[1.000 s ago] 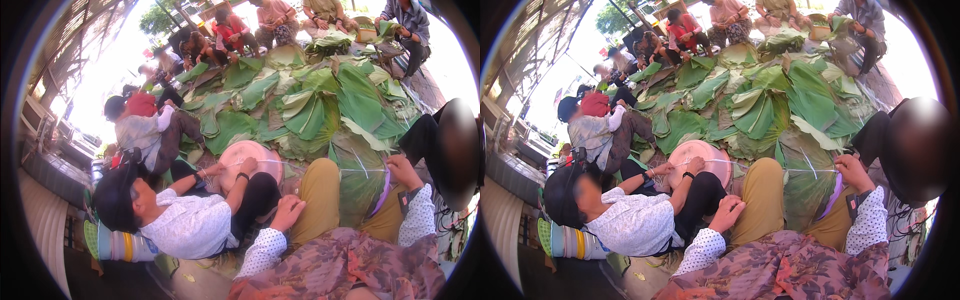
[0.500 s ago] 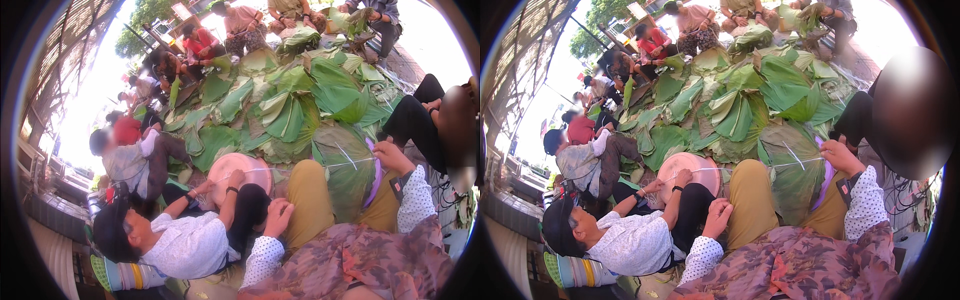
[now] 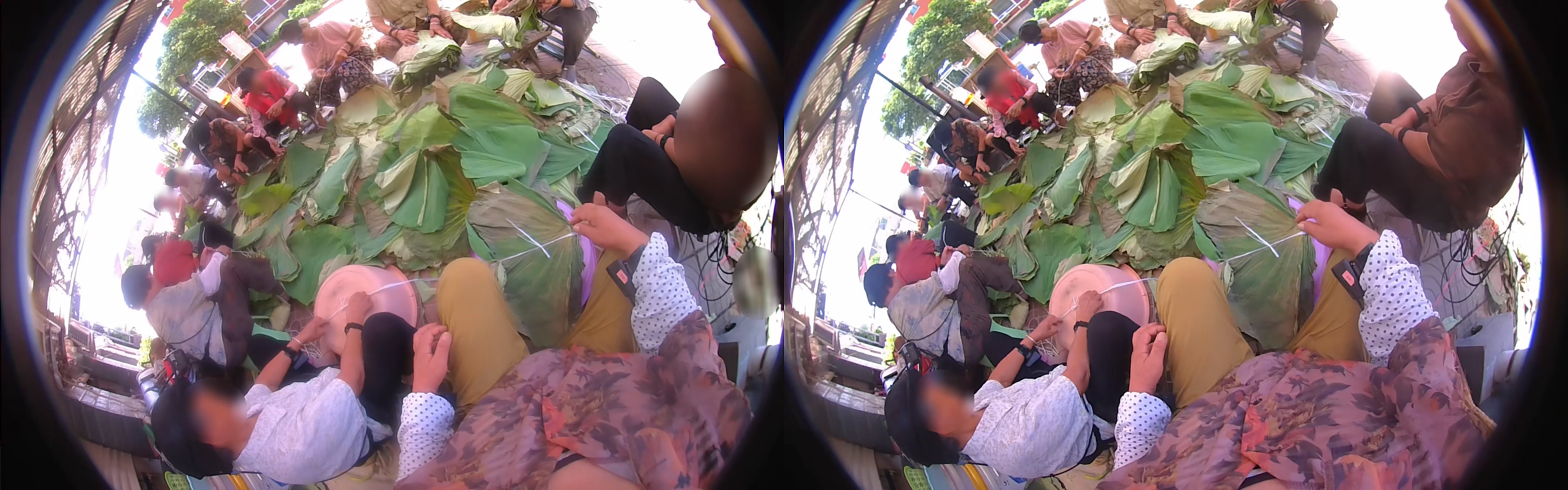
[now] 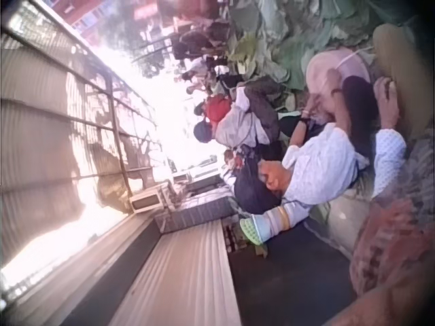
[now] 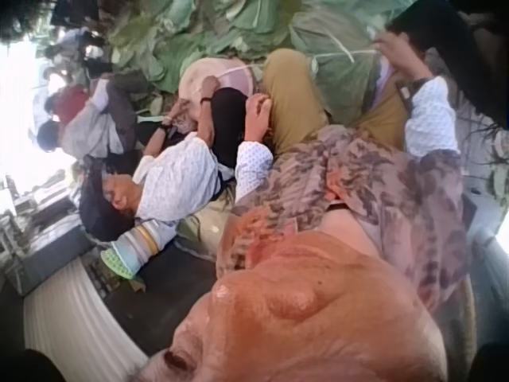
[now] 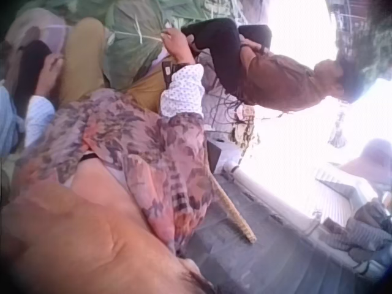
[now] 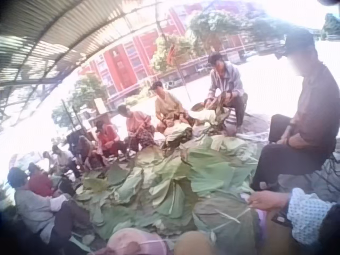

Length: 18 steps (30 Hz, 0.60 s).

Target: The person gathers and bundles large green leaves with white string while sitting on the ground with a group of other people.

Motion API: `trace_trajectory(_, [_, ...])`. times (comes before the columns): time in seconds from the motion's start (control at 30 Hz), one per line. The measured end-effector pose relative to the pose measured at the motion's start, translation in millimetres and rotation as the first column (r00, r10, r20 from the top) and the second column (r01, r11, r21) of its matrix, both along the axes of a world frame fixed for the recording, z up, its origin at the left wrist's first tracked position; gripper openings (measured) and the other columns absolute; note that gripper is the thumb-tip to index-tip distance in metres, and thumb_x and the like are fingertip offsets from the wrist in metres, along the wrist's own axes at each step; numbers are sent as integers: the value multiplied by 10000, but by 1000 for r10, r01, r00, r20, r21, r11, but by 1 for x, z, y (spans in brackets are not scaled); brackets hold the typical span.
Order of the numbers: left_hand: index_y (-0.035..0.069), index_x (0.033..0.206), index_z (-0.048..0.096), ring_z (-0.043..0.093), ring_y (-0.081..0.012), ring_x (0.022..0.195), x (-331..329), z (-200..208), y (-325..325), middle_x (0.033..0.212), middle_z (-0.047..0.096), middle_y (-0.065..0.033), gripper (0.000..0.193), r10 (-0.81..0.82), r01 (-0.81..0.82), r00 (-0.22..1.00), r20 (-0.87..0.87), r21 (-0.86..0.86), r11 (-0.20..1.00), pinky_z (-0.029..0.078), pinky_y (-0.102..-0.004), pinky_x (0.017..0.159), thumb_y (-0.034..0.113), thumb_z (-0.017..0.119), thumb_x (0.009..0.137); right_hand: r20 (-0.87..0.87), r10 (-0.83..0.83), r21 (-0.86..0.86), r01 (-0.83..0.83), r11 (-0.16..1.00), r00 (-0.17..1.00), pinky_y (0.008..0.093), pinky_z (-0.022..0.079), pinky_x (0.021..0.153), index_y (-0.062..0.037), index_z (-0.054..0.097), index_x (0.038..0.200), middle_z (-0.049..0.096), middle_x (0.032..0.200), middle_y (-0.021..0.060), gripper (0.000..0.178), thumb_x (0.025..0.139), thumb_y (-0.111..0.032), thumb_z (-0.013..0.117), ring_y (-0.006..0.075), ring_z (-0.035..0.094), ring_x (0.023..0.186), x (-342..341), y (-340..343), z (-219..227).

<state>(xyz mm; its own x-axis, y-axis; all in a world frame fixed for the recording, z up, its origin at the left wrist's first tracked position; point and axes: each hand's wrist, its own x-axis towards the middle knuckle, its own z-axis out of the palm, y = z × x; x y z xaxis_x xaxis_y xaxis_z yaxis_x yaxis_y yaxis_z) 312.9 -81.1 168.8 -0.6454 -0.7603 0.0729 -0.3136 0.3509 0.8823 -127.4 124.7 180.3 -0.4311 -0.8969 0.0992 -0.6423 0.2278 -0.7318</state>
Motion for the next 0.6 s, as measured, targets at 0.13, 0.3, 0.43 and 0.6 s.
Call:
trace_trajectory(0.13, [1, 1030, 673, 563, -298, 1146, -1, -13, -6, 1190, 615, -159, 236, -9, 8, 1000, 18, 42, 999, 421, -368, 1035, 224, 620, 973, -38, 31, -15, -31, 999, 999, 407, 508, 873, 11, 701, 1012, 683, 1019, 184, 235, 912, -192, 635, 347, 648, 981, -6, 5, -1])
trace_trajectory(0.3, [-16, 967, 669, 559, -283, 1153, 2, -5, 1, 1216, 601, -154, 237, 19, -28, 997, 76, 128, 991, 415, -359, 1035, 213, 610, 977, -52, -7, 38, 9, 999, 999, 422, 506, 905, -2, 709, 1034, 678, 1028, 192, 252, 909, -204, 625, 361, 644, 1006, -2, 1, 5])
trace_trajectory(0.43, [-9, 1076, 645, 543, -268, 1176, 5, -21, -5, 1238, 587, -141, 249, 27, -28, 1000, 11, 112, 993, 398, -360, 1052, 221, 599, 991, -59, -6, 77, 11, 997, 998, 431, 497, 925, -11, 715, 1063, 671, 1060, 199, 274, 918, -222, 618, 364, 638, 1035, -4, 0, 0])
trace_trajectory(0.6, [-10, 1101, 638, 559, -203, 1082, -8, 6, 9, 1208, 579, -112, 259, 26, -38, 998, 54, 233, 972, 447, -329, 960, 224, 586, 1004, -55, -5, 127, 11, 992, 998, 433, 493, 935, -23, 720, 1088, 671, 1079, 195, 299, 926, -249, 609, 362, 637, 1060, -8, 7, -3])
